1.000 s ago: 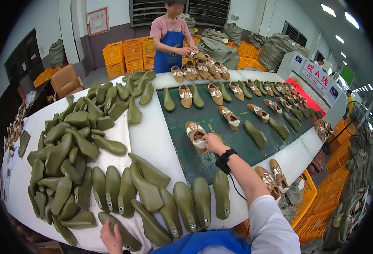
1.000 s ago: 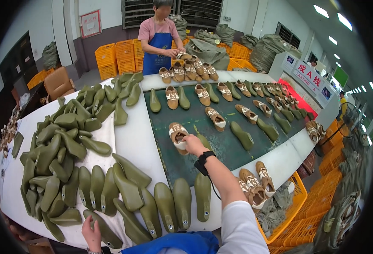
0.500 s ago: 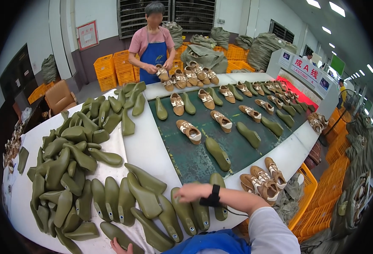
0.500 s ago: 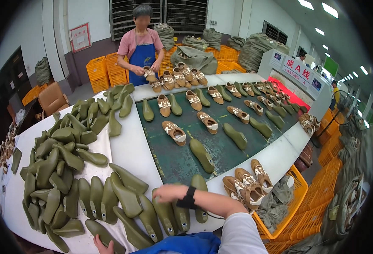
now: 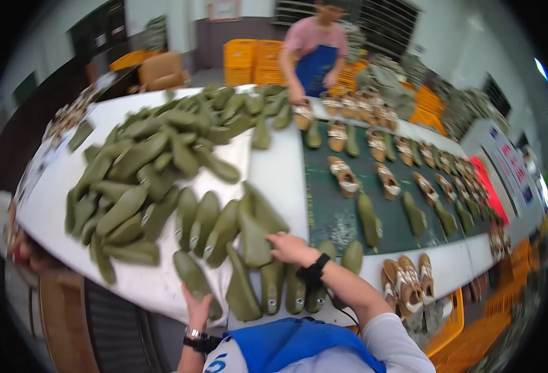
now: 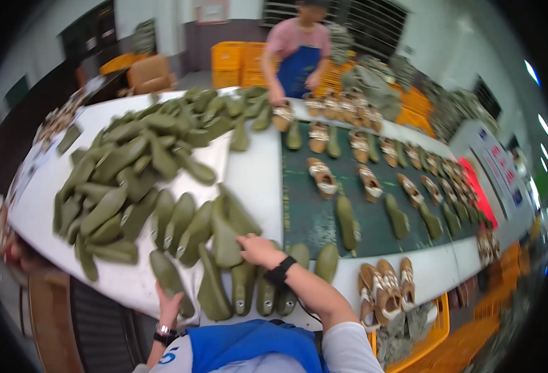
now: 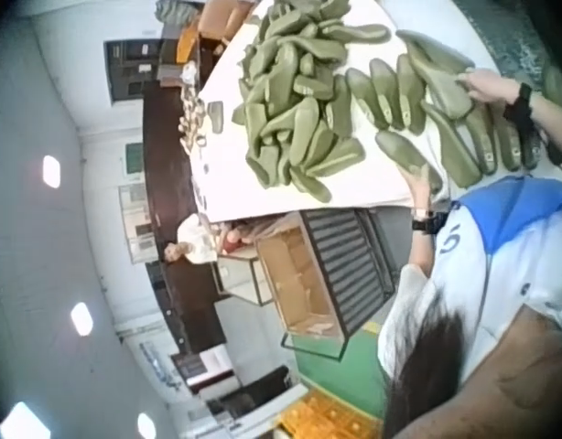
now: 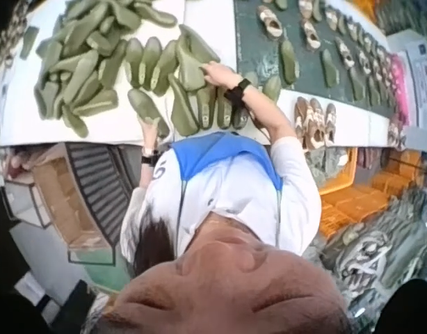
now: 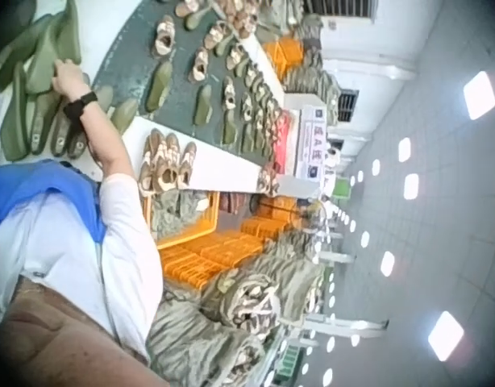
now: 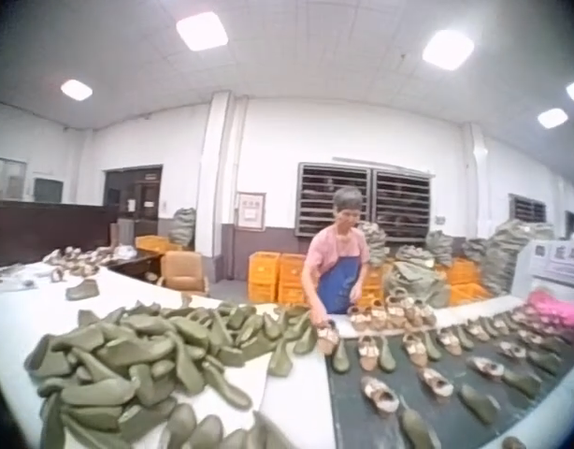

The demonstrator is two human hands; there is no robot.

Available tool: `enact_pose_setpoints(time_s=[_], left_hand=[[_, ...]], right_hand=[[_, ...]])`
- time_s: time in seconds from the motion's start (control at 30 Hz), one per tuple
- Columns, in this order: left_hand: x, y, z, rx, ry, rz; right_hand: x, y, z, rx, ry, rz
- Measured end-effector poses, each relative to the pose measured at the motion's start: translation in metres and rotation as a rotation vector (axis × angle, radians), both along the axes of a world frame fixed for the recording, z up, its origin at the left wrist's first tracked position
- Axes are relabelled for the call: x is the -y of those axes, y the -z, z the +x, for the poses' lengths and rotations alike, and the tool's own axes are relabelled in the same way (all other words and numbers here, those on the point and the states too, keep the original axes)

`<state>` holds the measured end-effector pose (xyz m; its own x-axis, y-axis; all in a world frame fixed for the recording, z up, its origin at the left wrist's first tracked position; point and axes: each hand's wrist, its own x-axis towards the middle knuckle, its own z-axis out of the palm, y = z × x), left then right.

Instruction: Organizing shoe lasts and matching them with footwear on a production line.

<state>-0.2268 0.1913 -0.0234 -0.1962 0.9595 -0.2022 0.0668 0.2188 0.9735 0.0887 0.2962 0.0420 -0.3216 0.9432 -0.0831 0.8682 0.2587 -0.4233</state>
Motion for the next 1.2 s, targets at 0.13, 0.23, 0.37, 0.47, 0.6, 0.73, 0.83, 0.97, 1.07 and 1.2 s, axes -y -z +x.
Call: enact_pose_setpoints(time_s=[0.13,0.23,0.37,0.47,0.6,0.73,0.83,0.97,1.07,1.2], left_hand=[[-0.03,0.015,-0.033,-0.175,-0.034,0.12],[-0.065,-0.002,-0.077,-0.612,-0.087,0.322],[-0.132,-0.013,-0.143,-0.714,-0.241,0.277],[-0.186,-0.019,-0.152,-0.921,-0.126,0.345],[-0.239,-0.034,-0.109,-1.136,0.032,0.129],[-0.252,-0.038,-0.092,-1.214,0.133,-0.17],[-0.246,-0.049,-0.069,-1.213,0.124,-0.147],[-0.23,-0.08,-0.129,-1.009,-0.017,-0.089],[-0.187,-0.1,-0.123,-0.046,0.019,-0.055],[-0.11,-0.138,-0.081,0.244,0.051,-0.053]], right_hand=[[0.006,0.0,0.0,0.011,-0.139,-0.12],[0.024,-0.008,0.003,0.032,-0.183,-0.063],[0.054,-0.032,0.015,-0.061,-0.194,-0.121],[0.08,-0.043,0.033,-0.116,-0.151,-0.103],[0.107,-0.046,0.056,-0.151,0.017,-0.129],[0.126,-0.044,0.058,-0.229,0.11,-0.119],[0.138,-0.041,0.066,-0.246,0.174,-0.1],[0.133,-0.048,0.059,-0.276,0.15,-0.095],[0.12,-0.057,0.056,-0.343,0.192,-0.093],[0.076,-0.061,0.011,-0.821,0.03,-0.502]])
